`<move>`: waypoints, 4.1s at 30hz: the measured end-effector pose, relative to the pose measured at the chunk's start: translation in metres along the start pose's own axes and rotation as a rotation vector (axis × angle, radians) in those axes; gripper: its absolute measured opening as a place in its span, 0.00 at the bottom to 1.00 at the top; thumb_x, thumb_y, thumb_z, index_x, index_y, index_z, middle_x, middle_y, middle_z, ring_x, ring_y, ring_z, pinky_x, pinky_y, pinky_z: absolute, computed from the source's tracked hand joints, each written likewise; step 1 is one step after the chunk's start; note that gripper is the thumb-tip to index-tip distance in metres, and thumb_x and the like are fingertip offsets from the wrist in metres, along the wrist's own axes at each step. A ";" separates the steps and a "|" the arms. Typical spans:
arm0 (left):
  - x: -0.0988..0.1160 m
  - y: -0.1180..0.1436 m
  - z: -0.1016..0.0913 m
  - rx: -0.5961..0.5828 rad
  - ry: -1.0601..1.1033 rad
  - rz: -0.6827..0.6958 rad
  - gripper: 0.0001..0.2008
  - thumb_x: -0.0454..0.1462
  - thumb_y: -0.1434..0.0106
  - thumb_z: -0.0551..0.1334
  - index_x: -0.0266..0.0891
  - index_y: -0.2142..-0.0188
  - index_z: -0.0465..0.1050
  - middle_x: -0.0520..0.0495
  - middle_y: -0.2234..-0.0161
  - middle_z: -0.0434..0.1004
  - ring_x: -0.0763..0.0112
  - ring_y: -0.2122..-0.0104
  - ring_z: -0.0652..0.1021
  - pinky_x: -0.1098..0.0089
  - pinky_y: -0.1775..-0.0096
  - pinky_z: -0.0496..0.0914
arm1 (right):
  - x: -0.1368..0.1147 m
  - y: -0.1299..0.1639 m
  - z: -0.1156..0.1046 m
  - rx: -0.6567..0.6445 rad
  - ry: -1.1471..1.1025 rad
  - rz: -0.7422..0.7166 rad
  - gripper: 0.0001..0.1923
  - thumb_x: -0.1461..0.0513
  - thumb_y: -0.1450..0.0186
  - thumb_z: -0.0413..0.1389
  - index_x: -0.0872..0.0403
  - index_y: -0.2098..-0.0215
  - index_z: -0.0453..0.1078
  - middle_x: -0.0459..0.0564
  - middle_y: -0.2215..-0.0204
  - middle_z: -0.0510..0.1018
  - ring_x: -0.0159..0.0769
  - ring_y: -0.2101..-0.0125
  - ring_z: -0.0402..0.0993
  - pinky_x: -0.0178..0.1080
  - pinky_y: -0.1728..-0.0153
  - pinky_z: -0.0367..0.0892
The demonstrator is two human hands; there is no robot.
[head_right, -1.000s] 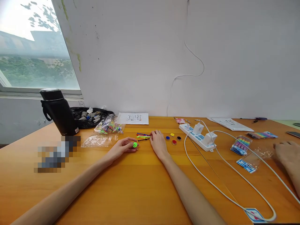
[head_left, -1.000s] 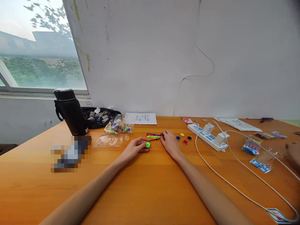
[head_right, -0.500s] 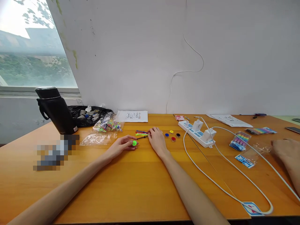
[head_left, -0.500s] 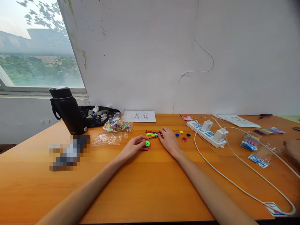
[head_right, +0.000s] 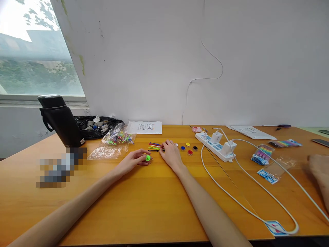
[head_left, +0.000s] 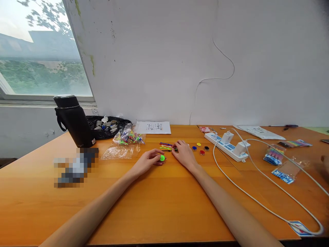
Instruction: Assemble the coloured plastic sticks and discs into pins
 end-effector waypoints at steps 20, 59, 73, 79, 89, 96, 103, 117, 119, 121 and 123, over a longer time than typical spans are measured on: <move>0.005 0.003 0.003 -0.016 -0.019 0.011 0.18 0.46 0.39 0.66 0.36 0.55 0.73 0.40 0.57 0.80 0.62 0.55 0.80 0.61 0.50 0.73 | 0.006 0.003 0.007 -0.089 -0.114 0.064 0.03 0.64 0.35 0.54 0.54 0.64 0.69 0.52 0.62 0.75 0.39 0.58 0.69 0.39 0.56 0.61; 0.005 0.002 0.004 -0.030 -0.058 0.022 0.17 0.45 0.38 0.65 0.36 0.54 0.74 0.38 0.57 0.81 0.64 0.57 0.80 0.64 0.53 0.73 | 0.012 -0.005 0.004 -0.009 -0.076 0.063 0.07 0.65 0.29 0.48 0.55 0.61 0.68 0.55 0.60 0.74 0.43 0.57 0.69 0.42 0.55 0.63; 0.004 0.002 0.004 -0.032 -0.052 0.023 0.15 0.44 0.38 0.65 0.36 0.56 0.73 0.40 0.58 0.81 0.65 0.58 0.80 0.65 0.54 0.73 | 0.006 -0.015 0.035 -0.107 -0.389 0.035 0.08 0.62 0.27 0.43 0.53 0.59 0.63 0.52 0.60 0.75 0.37 0.58 0.71 0.37 0.56 0.63; 0.005 0.001 0.004 -0.039 -0.048 0.036 0.16 0.45 0.37 0.64 0.36 0.55 0.73 0.40 0.58 0.80 0.64 0.57 0.80 0.65 0.54 0.74 | 0.004 -0.012 0.009 0.001 -0.437 0.039 0.08 0.61 0.27 0.43 0.53 0.60 0.61 0.52 0.61 0.75 0.38 0.59 0.71 0.38 0.57 0.64; 0.006 0.002 0.005 -0.039 -0.062 0.044 0.16 0.45 0.36 0.64 0.36 0.55 0.73 0.40 0.58 0.80 0.62 0.55 0.80 0.63 0.53 0.73 | 0.000 0.003 0.017 -0.110 -0.501 0.072 0.08 0.58 0.27 0.43 0.52 0.60 0.61 0.53 0.60 0.75 0.40 0.60 0.71 0.41 0.58 0.63; 0.005 0.002 -0.006 0.054 0.084 -0.012 0.20 0.46 0.40 0.68 0.36 0.54 0.73 0.37 0.57 0.82 0.60 0.58 0.82 0.58 0.49 0.74 | 0.006 -0.003 0.012 -0.026 -0.810 0.148 0.11 0.54 0.30 0.49 0.52 0.61 0.65 0.51 0.64 0.75 0.38 0.62 0.71 0.41 0.58 0.64; 0.005 0.003 -0.035 0.250 0.297 0.032 0.21 0.43 0.41 0.70 0.37 0.51 0.74 0.40 0.53 0.82 0.61 0.52 0.81 0.58 0.41 0.68 | -0.020 0.002 0.026 -0.164 -1.439 0.345 0.19 0.50 0.40 0.61 0.54 0.58 0.68 0.46 0.71 0.75 0.31 0.70 0.69 0.36 0.64 0.63; 0.003 0.000 -0.033 0.218 0.311 0.069 0.17 0.43 0.41 0.69 0.37 0.55 0.78 0.43 0.54 0.82 0.62 0.53 0.81 0.59 0.39 0.65 | -0.048 0.013 0.023 -0.320 -1.540 0.375 0.18 0.51 0.40 0.63 0.53 0.58 0.71 0.45 0.71 0.75 0.29 0.70 0.68 0.36 0.61 0.63; 0.003 0.000 -0.034 0.225 0.315 0.071 0.16 0.43 0.41 0.69 0.37 0.56 0.78 0.43 0.54 0.82 0.62 0.53 0.81 0.59 0.39 0.65 | -0.049 0.012 0.024 -0.331 -1.508 0.341 0.18 0.50 0.40 0.62 0.53 0.58 0.71 0.45 0.71 0.76 0.29 0.70 0.68 0.36 0.62 0.64; 0.003 -0.001 -0.034 0.224 0.323 0.077 0.16 0.43 0.41 0.69 0.37 0.56 0.79 0.43 0.53 0.82 0.62 0.53 0.81 0.59 0.39 0.64 | -0.049 0.011 0.025 -0.329 -1.444 0.288 0.18 0.50 0.38 0.61 0.53 0.58 0.70 0.45 0.72 0.76 0.30 0.71 0.69 0.36 0.63 0.64; 0.003 -0.001 -0.033 0.220 0.326 0.081 0.16 0.43 0.41 0.69 0.37 0.56 0.79 0.43 0.53 0.81 0.63 0.53 0.80 0.59 0.38 0.64 | -0.048 0.010 0.025 -0.307 -1.345 0.229 0.18 0.50 0.37 0.60 0.53 0.58 0.69 0.45 0.73 0.76 0.31 0.72 0.69 0.36 0.65 0.64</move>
Point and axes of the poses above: each hand's wrist, its own y-axis away from the middle knuckle, its own z-axis out of the palm, x = y × z, the point moved 10 cm from there along -y, towards the middle knuckle
